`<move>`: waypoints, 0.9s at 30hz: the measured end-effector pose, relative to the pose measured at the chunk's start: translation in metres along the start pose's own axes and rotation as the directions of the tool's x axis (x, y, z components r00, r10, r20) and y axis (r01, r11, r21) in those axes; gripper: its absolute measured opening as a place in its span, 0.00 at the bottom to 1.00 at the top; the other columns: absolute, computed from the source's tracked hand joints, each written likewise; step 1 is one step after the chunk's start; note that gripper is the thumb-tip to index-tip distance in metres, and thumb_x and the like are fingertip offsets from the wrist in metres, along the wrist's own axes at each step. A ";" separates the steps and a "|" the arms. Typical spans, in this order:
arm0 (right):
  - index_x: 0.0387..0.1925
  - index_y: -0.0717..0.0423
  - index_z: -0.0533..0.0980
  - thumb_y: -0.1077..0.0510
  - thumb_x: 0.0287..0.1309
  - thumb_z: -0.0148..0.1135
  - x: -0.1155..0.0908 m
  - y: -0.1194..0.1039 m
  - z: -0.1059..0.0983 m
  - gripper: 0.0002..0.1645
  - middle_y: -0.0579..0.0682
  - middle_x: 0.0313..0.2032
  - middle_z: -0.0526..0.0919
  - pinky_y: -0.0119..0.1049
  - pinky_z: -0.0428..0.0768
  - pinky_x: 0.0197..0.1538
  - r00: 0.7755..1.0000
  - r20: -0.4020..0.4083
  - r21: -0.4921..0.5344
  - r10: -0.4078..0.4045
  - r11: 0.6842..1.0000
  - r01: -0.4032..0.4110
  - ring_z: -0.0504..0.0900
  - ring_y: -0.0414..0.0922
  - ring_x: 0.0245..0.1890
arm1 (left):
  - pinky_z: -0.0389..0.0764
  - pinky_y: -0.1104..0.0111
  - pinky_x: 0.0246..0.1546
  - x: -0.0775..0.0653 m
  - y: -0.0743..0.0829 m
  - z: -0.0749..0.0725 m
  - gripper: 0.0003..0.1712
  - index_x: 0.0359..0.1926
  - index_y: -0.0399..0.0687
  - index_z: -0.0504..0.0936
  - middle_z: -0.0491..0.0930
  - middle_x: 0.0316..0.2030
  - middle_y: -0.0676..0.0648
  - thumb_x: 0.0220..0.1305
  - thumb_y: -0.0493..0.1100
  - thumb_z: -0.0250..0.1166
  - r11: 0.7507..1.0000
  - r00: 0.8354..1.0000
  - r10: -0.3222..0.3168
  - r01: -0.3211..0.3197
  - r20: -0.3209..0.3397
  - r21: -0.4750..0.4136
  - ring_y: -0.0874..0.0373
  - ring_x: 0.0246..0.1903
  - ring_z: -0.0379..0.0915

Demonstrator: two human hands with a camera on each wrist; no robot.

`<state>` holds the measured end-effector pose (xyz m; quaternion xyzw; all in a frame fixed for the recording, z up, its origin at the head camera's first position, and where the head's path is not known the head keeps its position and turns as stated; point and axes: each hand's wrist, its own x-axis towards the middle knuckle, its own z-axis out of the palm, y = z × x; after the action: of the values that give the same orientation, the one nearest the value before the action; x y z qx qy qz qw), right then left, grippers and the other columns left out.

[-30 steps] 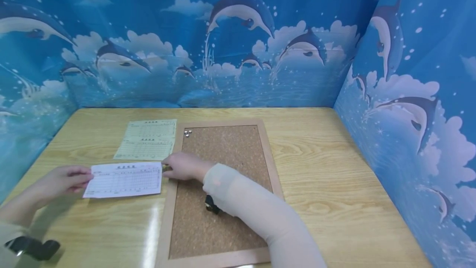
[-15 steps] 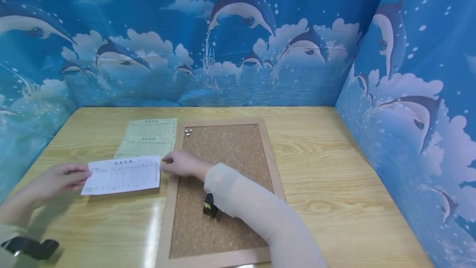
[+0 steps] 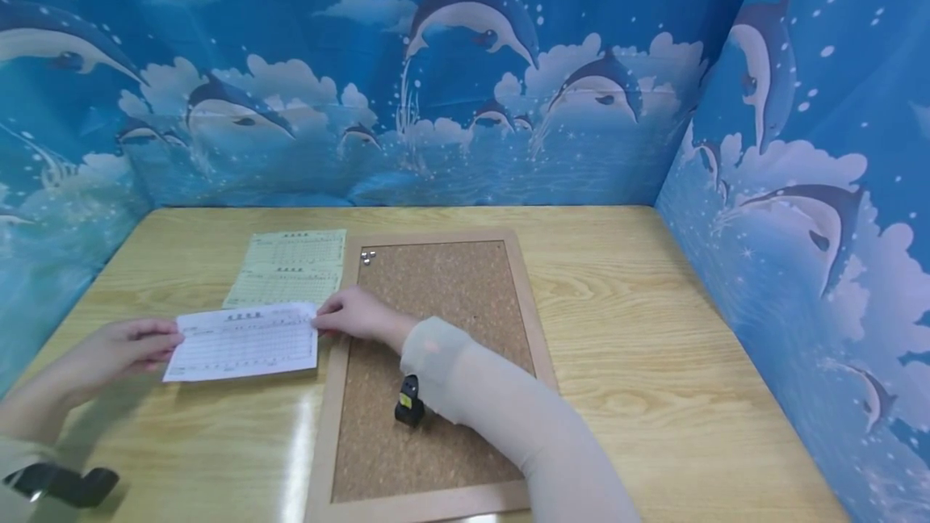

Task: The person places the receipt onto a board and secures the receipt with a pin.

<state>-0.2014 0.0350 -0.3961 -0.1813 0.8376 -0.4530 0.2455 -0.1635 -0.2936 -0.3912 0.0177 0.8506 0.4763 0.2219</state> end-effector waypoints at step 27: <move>0.32 0.63 0.80 0.60 0.59 0.60 -0.010 0.013 -0.010 0.08 0.47 0.24 0.80 0.28 0.76 0.29 0.999 -0.039 0.158 0.023 0.987 -0.016 0.76 0.38 0.24 | 0.80 0.68 0.34 0.006 0.010 0.012 0.26 0.54 0.20 0.67 0.80 0.37 0.47 0.69 0.43 0.54 1.000 0.999 0.011 -0.010 0.050 -0.020 0.63 0.34 0.77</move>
<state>-0.2007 0.0541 -0.4003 -0.1439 0.8058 -0.5189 0.2464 -0.1656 -0.2769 -0.3911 0.0319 0.8399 0.4854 0.2406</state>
